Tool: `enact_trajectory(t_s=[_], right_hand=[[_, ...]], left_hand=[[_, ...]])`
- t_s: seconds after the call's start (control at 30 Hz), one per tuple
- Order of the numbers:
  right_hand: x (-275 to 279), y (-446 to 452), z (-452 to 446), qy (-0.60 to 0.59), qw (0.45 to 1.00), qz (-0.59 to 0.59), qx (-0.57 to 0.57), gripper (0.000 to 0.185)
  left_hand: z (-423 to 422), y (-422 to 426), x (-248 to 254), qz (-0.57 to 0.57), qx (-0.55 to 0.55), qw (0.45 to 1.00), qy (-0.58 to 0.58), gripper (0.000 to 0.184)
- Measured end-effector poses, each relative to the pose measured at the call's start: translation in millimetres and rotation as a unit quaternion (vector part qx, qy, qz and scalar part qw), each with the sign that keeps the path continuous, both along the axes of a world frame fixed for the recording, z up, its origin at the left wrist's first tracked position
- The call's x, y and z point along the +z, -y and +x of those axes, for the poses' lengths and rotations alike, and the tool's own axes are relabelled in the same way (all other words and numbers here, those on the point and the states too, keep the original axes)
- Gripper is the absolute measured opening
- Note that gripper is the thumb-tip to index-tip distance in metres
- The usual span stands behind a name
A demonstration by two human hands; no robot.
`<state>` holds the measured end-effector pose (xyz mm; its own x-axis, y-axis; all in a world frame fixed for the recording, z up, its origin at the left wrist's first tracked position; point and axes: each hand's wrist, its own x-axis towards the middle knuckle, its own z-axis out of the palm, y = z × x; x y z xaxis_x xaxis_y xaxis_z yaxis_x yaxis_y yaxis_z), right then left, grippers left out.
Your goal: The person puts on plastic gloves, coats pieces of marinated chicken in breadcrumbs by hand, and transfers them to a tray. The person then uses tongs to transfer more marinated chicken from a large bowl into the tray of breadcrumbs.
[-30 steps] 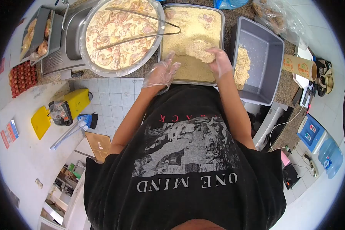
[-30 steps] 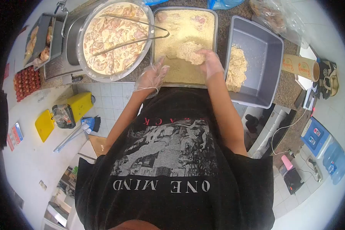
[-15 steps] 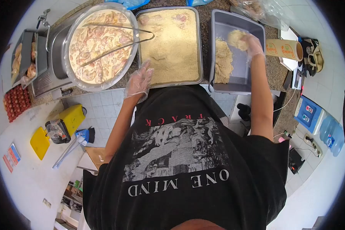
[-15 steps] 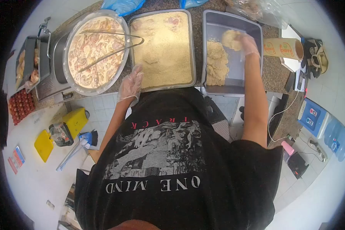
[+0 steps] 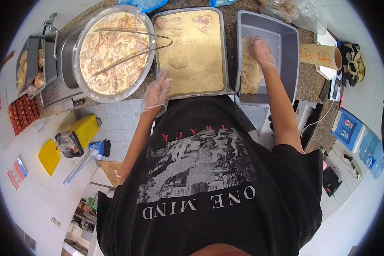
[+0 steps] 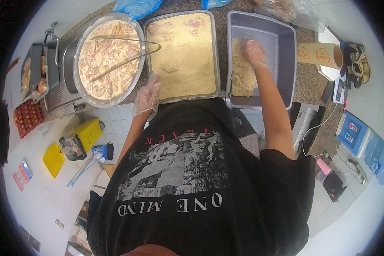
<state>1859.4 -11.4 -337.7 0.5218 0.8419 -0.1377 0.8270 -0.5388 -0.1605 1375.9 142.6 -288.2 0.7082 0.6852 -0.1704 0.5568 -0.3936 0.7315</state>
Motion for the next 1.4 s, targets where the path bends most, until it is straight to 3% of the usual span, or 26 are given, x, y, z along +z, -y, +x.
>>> enact_trajectory(t_s=[0.03,0.13,0.2,0.27,0.3,0.37,0.47,0.6,0.67,0.77,0.87,0.97,1.07,1.17,1.2,1.27,1.33,1.4], right_hand=[[24.7,-7.1,-12.9,0.025,1.000,-0.012,-0.001,0.029],[83.7,-30.1,-64.9,-0.027,0.969,0.223,-0.099,0.022],[106.4,-53.3,-127.7,-0.154,0.925,0.323,-0.131,0.019],[71.8,-75.0,-163.1,-0.198,0.935,0.293,-0.037,0.020],[43.9,-87.9,-178.1,-0.317,0.909,0.264,-0.059,0.029],[17.9,-121.7,-219.1,-0.209,0.972,0.100,-0.027,0.044],[24.3,-159.2,-266.5,-0.233,0.971,0.051,-0.008,0.055],[32.7,-155.4,-259.4,-0.264,0.959,0.100,0.025,0.066],[55.7,-138.8,-242.0,-0.332,0.934,0.126,0.032,0.070],[58.8,-125.6,-232.1,-0.411,0.872,0.266,-0.010,0.073],[25.3,-124.7,-232.0,-0.579,0.761,0.261,-0.138,0.073],[4.1,-117.7,-228.6,-0.631,0.697,0.296,-0.170,0.076],[30.6,-108.3,-224.3,-0.594,0.715,0.225,-0.293,0.085],[68.0,-88.4,-208.5,-0.627,0.669,0.256,-0.306,0.087],[52.3,-77.8,-192.8,-0.656,0.626,0.323,-0.272,0.080],[109.0,-56.6,-166.3,-0.683,0.575,0.379,-0.242,0.067],[128.7,-32.1,-120.4,-0.610,0.636,0.390,-0.269,0.046],[134.6,-7.0,-68.6,-0.489,0.744,0.370,-0.266,0.048]], left_hand=[[2.4,0.1,2.7,0.011,-0.012,1.000,-0.002,0.051],[11.1,-0.5,7.9,0.025,-0.021,0.999,-0.006,0.053],[15.7,1.1,9.1,0.011,-0.013,1.000,-0.002,0.054],[20.9,2.3,9.0,-0.023,-0.007,1.000,0.006,0.056],[24.1,2.9,11.1,-0.023,-0.009,1.000,0.010,0.056],[28.5,4.3,17.6,-0.026,-0.017,0.999,0.014,0.057],[25.7,3.4,15.0,-0.026,-0.026,0.999,0.012,0.058],[11.8,4.7,-0.4,-0.033,-0.005,0.999,0.015,0.057],[7.6,7.2,3.3,-0.047,0.020,0.997,0.061,0.056],[6.1,10.4,13.4,-0.063,0.057,0.995,0.054,0.053],[2.2,13.6,3.2,-0.061,0.050,0.995,0.063,0.053],[1.4,16.5,2.8,-0.054,0.034,0.995,0.075,0.053],[5.1,15.3,8.1,-0.085,0.039,0.995,0.041,0.054],[4.4,13.0,1.4,-0.039,0.003,0.999,0.016,0.055],[4.6,13.2,-0.1,-0.056,0.013,0.998,0.036,0.056],[5.5,12.4,-3.0,-0.089,0.031,0.992,0.078,0.056],[7.3,8.6,-0.7,-0.050,0.021,0.997,0.053,0.051],[7.5,6.0,2.3,-0.034,0.021,0.999,0.033,0.049]])
